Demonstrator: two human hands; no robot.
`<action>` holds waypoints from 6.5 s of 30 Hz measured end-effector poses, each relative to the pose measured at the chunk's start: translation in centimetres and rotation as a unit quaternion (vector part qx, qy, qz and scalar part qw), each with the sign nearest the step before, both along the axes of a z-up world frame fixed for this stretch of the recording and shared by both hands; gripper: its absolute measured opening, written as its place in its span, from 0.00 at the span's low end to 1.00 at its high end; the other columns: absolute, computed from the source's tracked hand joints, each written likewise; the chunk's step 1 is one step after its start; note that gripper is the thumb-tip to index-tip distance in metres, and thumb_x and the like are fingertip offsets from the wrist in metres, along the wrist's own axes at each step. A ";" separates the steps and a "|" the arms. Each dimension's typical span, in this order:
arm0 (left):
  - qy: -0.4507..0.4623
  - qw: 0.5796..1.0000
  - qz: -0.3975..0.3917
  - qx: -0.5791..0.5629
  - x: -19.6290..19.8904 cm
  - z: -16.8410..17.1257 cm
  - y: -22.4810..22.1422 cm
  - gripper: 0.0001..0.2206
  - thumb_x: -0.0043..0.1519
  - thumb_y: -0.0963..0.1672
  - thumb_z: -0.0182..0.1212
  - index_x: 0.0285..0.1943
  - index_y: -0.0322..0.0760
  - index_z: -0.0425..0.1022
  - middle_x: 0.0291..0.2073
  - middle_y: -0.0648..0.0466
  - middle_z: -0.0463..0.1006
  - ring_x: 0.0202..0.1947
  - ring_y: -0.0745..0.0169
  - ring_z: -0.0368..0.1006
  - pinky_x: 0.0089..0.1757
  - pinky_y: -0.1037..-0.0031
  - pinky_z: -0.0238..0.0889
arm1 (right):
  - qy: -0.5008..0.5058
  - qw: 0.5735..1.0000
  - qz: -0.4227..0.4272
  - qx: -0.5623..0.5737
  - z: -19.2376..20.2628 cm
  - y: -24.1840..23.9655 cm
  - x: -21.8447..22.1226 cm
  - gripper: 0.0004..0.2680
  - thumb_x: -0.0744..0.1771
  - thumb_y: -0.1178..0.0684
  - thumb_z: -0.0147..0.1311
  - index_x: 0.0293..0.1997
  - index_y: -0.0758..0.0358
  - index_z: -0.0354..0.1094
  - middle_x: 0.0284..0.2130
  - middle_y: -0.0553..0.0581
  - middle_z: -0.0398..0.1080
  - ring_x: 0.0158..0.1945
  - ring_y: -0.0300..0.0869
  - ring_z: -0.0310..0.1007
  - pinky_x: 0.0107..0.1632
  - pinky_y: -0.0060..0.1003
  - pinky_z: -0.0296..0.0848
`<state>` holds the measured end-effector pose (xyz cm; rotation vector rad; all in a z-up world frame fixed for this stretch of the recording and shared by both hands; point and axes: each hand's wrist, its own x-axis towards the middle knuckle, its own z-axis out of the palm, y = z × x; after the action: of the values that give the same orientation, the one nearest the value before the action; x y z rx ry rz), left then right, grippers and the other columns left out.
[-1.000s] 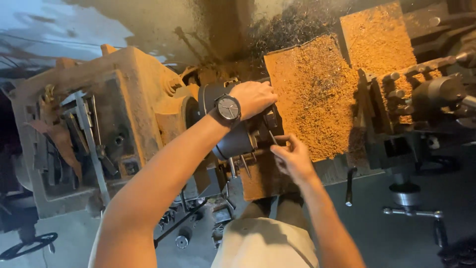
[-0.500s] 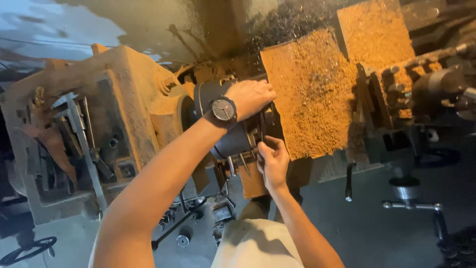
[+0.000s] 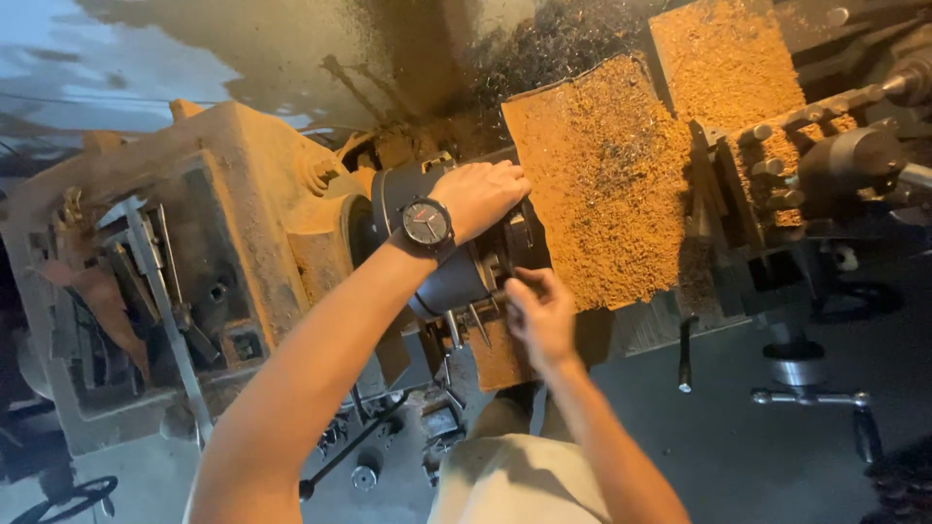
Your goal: Machining and repairing a motorcycle clutch hub using a lathe and hammer.
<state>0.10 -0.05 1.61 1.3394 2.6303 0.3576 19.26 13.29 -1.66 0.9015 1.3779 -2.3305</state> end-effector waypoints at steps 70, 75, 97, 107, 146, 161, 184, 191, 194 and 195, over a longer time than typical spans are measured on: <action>-0.087 0.994 0.068 0.020 0.1 0.9 0.5 0.08 0.61 0.41 0.53 0.44 0.43 0.78 0.41 0.55 0.79 0.46 0.49 0.76 0.45 0.61 0.71 | 0.238 0.967 0.074 -0.058 -9.5 8.4 -7.0 0.34 0.64 0.52 0.64 0.78 0.64 0.46 0.73 0.56 0.56 0.73 0.44 0.59 0.67 0.43 0.64; -0.130 0.983 0.124 -0.036 1.2 2.9 1.0 0.14 0.63 0.40 0.50 0.53 0.47 0.78 0.49 0.56 0.80 0.53 0.49 0.75 0.49 0.59 0.70 | 0.211 0.926 0.298 -0.092 -8.7 8.3 -13.3 0.42 0.58 0.59 0.72 0.78 0.66 0.41 0.69 0.62 0.57 0.70 0.45 0.60 0.69 0.43 0.63; 0.037 0.636 0.662 0.395 40.9 6.7 9.7 0.22 0.56 0.42 0.73 0.58 0.30 0.74 0.55 0.45 0.77 0.54 0.45 0.77 0.53 0.66 0.70 | -0.066 0.812 0.288 -0.504 -4.2 12.6 8.3 0.33 0.60 0.39 0.69 0.71 0.51 0.55 0.66 0.61 0.62 0.66 0.57 0.62 0.58 0.59 0.68; 0.085 0.568 0.686 0.447 59.3 10.7 11.3 0.34 0.53 0.48 0.75 0.67 0.31 0.68 0.65 0.42 0.71 0.64 0.43 0.71 0.60 0.62 0.67 | -0.028 0.776 0.453 -0.437 0.2 9.9 21.6 0.36 0.59 0.43 0.72 0.72 0.60 0.54 0.64 0.62 0.64 0.64 0.53 0.66 0.60 0.53 0.69; -0.183 -0.011 0.558 0.810 65.8 -27.0 -13.2 0.39 0.54 0.50 0.72 0.69 0.20 0.59 0.59 0.39 0.72 0.57 0.44 0.73 0.55 0.49 0.70 | -0.068 0.916 0.350 0.182 -33.9 -22.7 17.8 0.14 0.67 0.45 0.57 0.54 0.62 0.68 0.47 0.50 0.72 0.43 0.34 0.72 0.42 0.39 0.79; -0.254 0.164 0.378 0.875 50.8 -28.7 -33.1 0.34 0.61 0.52 0.68 0.74 0.35 0.63 0.66 0.49 0.71 0.66 0.50 0.65 0.65 0.57 0.58 | -0.041 0.965 0.185 -0.180 -24.4 -21.4 13.0 0.14 0.72 0.45 0.45 0.53 0.68 0.66 0.40 0.63 0.70 0.37 0.48 0.74 0.37 0.40 0.78; -0.360 0.243 0.335 0.836 47.0 -23.8 -37.6 0.34 0.61 0.53 0.69 0.73 0.37 0.63 0.65 0.48 0.71 0.66 0.49 0.68 0.63 0.45 0.64 | 0.324 0.476 0.518 0.632 -34.2 -32.7 16.3 0.13 0.63 0.50 0.63 0.47 0.66 0.74 0.41 0.68 0.75 0.46 0.61 0.74 0.53 0.60 0.64; -0.362 0.251 0.356 0.824 46.8 -23.0 -37.8 0.37 0.58 0.55 0.71 0.74 0.37 0.61 0.65 0.49 0.70 0.66 0.50 0.67 0.61 0.47 0.64 | 0.299 0.437 0.516 0.673 -33.9 -33.6 15.7 0.10 0.67 0.47 0.57 0.43 0.64 0.74 0.33 0.63 0.76 0.36 0.54 0.76 0.44 0.55 0.72; -0.368 0.250 0.350 0.824 46.7 -23.4 -37.9 0.38 0.58 0.55 0.71 0.74 0.38 0.61 0.66 0.49 0.70 0.66 0.51 0.67 0.63 0.46 0.64 | 0.218 0.547 0.547 0.595 -34.2 -32.0 15.4 0.13 0.73 0.45 0.50 0.41 0.64 0.74 0.29 0.58 0.76 0.30 0.45 0.75 0.38 0.46 0.75; -0.370 0.247 0.347 0.826 46.8 -23.6 -37.8 0.38 0.58 0.55 0.71 0.74 0.38 0.61 0.66 0.49 0.70 0.66 0.51 0.67 0.63 0.46 0.64 | 0.195 0.606 0.531 0.559 -34.2 -31.0 15.4 0.15 0.72 0.43 0.51 0.37 0.65 0.75 0.26 0.57 0.76 0.29 0.42 0.74 0.38 0.43 0.72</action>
<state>46.91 -37.89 -21.99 -0.5565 0.7982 3.1233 34.70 -17.75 -35.86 -0.3856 2.5496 -0.5640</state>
